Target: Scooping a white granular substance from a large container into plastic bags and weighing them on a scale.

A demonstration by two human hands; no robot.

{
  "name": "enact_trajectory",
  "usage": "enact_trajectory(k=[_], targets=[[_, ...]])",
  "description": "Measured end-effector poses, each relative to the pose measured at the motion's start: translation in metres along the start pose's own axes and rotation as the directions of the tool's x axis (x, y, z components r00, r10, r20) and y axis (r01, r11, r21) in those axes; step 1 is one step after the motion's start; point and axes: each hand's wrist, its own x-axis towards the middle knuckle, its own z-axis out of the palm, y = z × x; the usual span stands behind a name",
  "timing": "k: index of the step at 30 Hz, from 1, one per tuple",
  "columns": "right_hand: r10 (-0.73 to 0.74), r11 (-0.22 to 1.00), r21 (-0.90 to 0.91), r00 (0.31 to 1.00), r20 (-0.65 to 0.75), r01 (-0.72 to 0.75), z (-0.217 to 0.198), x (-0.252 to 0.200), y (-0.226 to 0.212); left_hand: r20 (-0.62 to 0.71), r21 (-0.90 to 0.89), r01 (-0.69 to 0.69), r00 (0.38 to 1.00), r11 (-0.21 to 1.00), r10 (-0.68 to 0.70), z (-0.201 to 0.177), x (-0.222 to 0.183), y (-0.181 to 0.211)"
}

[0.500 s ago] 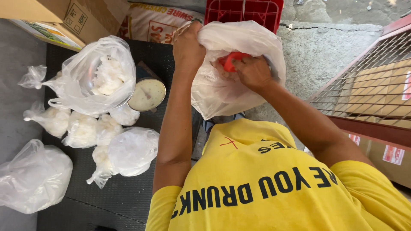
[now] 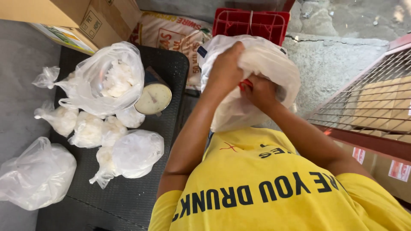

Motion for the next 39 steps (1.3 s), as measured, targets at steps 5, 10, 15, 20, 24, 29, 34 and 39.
enact_trajectory(k=[5,10,15,20,24,29,34,39], targets=[[0.038,0.998,0.046,0.999,-0.002,-0.038,0.0,-0.01,-0.011,-0.066,0.123,0.053,0.997,0.991,-0.045,0.0,-0.008,0.0],[0.075,0.996,0.056,0.995,-0.062,-0.071,-0.025,-0.01,-0.023,-0.117,0.142,0.0,0.993,0.99,0.017,-0.02,0.007,-0.005],[0.17,0.984,-0.049,0.985,-0.03,-0.171,-0.081,-0.037,-0.058,-0.265,0.284,-0.029,0.958,0.958,0.107,-0.017,0.01,-0.017],[0.276,0.961,0.039,0.954,-0.121,-0.273,-0.116,-0.068,-0.077,-0.346,0.443,0.037,0.929,0.896,0.132,-0.01,0.02,-0.042],[0.189,0.976,0.138,0.965,-0.181,-0.166,-0.139,-0.077,-0.087,-0.332,0.399,0.076,0.941,0.914,0.067,-0.018,0.01,-0.047],[0.412,0.813,0.467,0.91,-0.041,-0.347,-0.171,-0.058,-0.106,-0.072,-0.256,-0.063,0.996,0.965,0.046,-0.064,-0.029,-0.027],[0.147,0.906,0.404,0.989,-0.021,-0.126,-0.181,-0.002,-0.114,-0.355,-0.231,-0.108,0.935,0.967,0.02,-0.117,-0.079,-0.019],[-0.034,0.938,0.346,0.998,0.049,0.015,-0.156,0.093,-0.159,-0.62,0.13,0.01,0.781,0.992,0.073,-0.173,-0.124,-0.031]])
